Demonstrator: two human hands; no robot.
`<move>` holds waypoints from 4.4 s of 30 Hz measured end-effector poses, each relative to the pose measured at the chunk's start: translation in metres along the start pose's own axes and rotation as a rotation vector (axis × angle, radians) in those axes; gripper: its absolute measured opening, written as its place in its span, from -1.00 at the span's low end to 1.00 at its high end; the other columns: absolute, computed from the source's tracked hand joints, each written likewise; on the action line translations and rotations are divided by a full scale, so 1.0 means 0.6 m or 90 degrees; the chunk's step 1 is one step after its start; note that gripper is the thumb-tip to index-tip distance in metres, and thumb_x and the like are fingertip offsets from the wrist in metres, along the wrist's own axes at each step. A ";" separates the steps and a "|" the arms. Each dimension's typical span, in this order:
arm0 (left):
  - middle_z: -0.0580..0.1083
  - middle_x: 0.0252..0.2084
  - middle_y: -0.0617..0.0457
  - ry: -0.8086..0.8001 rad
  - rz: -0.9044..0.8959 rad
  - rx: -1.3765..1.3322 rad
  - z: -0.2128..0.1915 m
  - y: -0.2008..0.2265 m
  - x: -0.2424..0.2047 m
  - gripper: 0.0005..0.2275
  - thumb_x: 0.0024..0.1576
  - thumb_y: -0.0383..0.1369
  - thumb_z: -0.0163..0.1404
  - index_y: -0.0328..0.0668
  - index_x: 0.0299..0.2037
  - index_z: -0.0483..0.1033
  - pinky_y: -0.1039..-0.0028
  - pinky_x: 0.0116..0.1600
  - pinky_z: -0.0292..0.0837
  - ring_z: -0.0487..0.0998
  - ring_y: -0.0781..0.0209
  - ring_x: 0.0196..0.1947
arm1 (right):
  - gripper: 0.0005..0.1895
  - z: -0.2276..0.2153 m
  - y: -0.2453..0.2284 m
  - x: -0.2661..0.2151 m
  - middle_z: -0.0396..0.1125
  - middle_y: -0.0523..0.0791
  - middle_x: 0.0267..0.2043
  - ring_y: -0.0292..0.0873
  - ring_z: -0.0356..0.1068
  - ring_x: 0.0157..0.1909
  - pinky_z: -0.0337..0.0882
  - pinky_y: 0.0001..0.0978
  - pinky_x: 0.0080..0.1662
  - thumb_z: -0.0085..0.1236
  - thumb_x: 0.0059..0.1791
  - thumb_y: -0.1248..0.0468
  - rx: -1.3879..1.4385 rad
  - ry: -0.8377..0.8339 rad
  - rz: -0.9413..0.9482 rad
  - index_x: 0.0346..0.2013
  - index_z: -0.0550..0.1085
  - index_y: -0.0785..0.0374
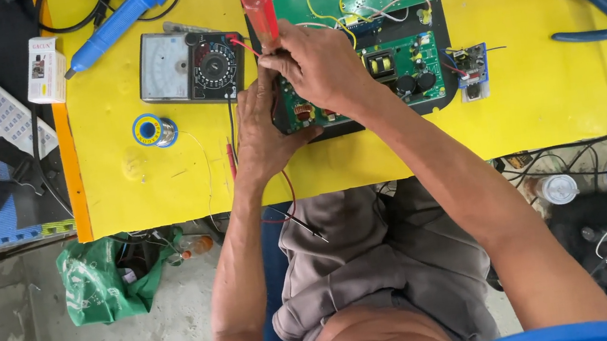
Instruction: The person uses multimeter probes to test points on a green circuit board, then flips the board over and uses a screwdriver to tighten screws on the components.
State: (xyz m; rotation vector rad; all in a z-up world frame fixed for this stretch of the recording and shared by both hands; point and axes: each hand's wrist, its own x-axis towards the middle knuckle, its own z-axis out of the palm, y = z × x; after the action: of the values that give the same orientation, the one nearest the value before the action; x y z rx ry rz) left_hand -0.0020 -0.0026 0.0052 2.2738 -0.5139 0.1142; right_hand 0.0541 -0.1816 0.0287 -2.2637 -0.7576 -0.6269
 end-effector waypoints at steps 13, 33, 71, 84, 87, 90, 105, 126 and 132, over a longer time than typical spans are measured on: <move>0.39 0.19 -0.13 0.000 0.007 0.008 0.002 -0.001 0.000 0.05 -0.07 -0.02 0.41 -0.25 0.52 -0.06 0.20 0.17 0.24 0.29 -0.11 0.04 | -0.85 0.005 -0.003 0.000 0.54 -0.13 -0.42 -0.14 0.39 -0.61 0.31 -0.29 -0.50 0.21 0.16 0.18 0.010 -0.041 0.029 -0.10 0.58 0.18; 0.27 0.44 -0.10 0.204 0.170 0.232 0.045 0.072 -0.033 -0.19 0.15 0.15 0.21 -0.12 0.49 0.21 0.20 0.27 0.07 0.27 -0.05 0.28 | -0.80 -0.174 -0.036 -0.304 0.41 -0.02 -0.34 -0.19 0.48 -0.28 0.48 -0.31 -0.16 -0.04 0.21 0.44 0.182 0.369 0.462 0.04 0.54 0.38; 0.57 0.13 0.09 0.300 0.262 0.202 0.162 0.109 0.012 -0.63 0.18 -0.13 0.23 0.07 0.18 0.60 0.26 0.18 0.19 0.55 0.10 0.12 | -0.87 -0.149 -0.020 -0.290 0.52 0.18 -0.28 0.13 0.59 -0.30 0.61 -0.04 -0.23 0.22 0.10 0.33 0.103 0.300 0.606 -0.16 0.61 0.36; 0.52 0.19 -0.12 0.279 0.263 0.270 0.170 0.177 0.034 -0.50 0.18 0.10 0.14 -0.09 0.14 0.60 0.04 0.37 0.02 0.44 -0.04 0.29 | -0.87 -0.165 -0.038 -0.281 0.53 0.12 -0.35 0.07 0.60 -0.36 0.60 -0.15 -0.24 0.17 0.11 0.29 0.119 0.306 0.624 -0.16 0.62 0.28; 0.46 0.26 -0.16 0.267 0.260 0.259 0.188 0.178 0.045 -0.47 0.16 0.11 0.14 -0.08 0.16 0.58 -0.02 0.36 0.09 0.41 -0.14 0.32 | -0.85 -0.167 -0.038 -0.285 0.53 0.12 -0.39 0.07 0.59 -0.35 0.59 -0.10 -0.26 0.15 0.12 0.32 0.122 0.307 0.598 -0.13 0.60 0.33; 0.46 0.26 -0.14 0.263 0.266 0.235 0.187 0.171 0.043 -0.53 0.16 0.09 0.15 -0.06 0.10 0.63 0.03 0.32 0.20 0.42 -0.14 0.31 | -0.85 -0.158 -0.027 -0.297 0.53 0.08 -0.40 0.08 0.59 -0.35 0.59 -0.04 -0.28 0.14 0.13 0.29 0.077 0.285 0.579 -0.11 0.60 0.30; 0.50 0.21 -0.15 0.233 0.321 0.289 0.176 0.217 0.039 -0.55 0.20 0.04 0.13 -0.11 0.11 0.61 -0.13 0.41 -0.01 0.34 -0.12 0.39 | -0.67 -0.207 -0.029 -0.311 0.50 0.07 -0.42 -0.15 0.46 -0.38 0.28 -0.33 -0.34 0.02 0.23 0.19 0.094 0.405 0.482 0.10 0.50 0.43; 0.42 0.30 -0.14 -0.031 0.270 0.404 0.171 0.233 0.074 -0.32 -0.08 -0.20 0.41 -0.08 0.29 0.45 -0.27 0.40 -0.03 0.30 -0.15 0.40 | -0.81 -0.250 0.064 -0.342 0.51 0.09 -0.39 0.05 0.56 -0.32 0.46 -0.21 -0.30 0.07 0.23 0.38 -0.078 0.355 0.411 0.04 0.56 0.45; 0.31 0.38 -0.25 -0.198 0.190 0.417 0.159 0.258 0.118 -0.07 -0.19 -0.07 0.44 -0.13 0.41 0.24 -0.34 0.33 0.00 0.27 -0.24 0.40 | -0.84 -0.247 0.056 -0.337 0.51 0.14 -0.35 0.10 0.57 -0.32 0.52 -0.15 -0.28 0.11 0.20 0.42 -0.110 0.368 0.419 0.01 0.58 0.47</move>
State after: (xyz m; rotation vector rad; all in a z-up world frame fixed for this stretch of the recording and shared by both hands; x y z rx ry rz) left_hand -0.0063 -0.1888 0.0627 2.8512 -1.1107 0.0855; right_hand -0.1018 -0.3769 -0.0097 -2.1261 0.3235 -0.9618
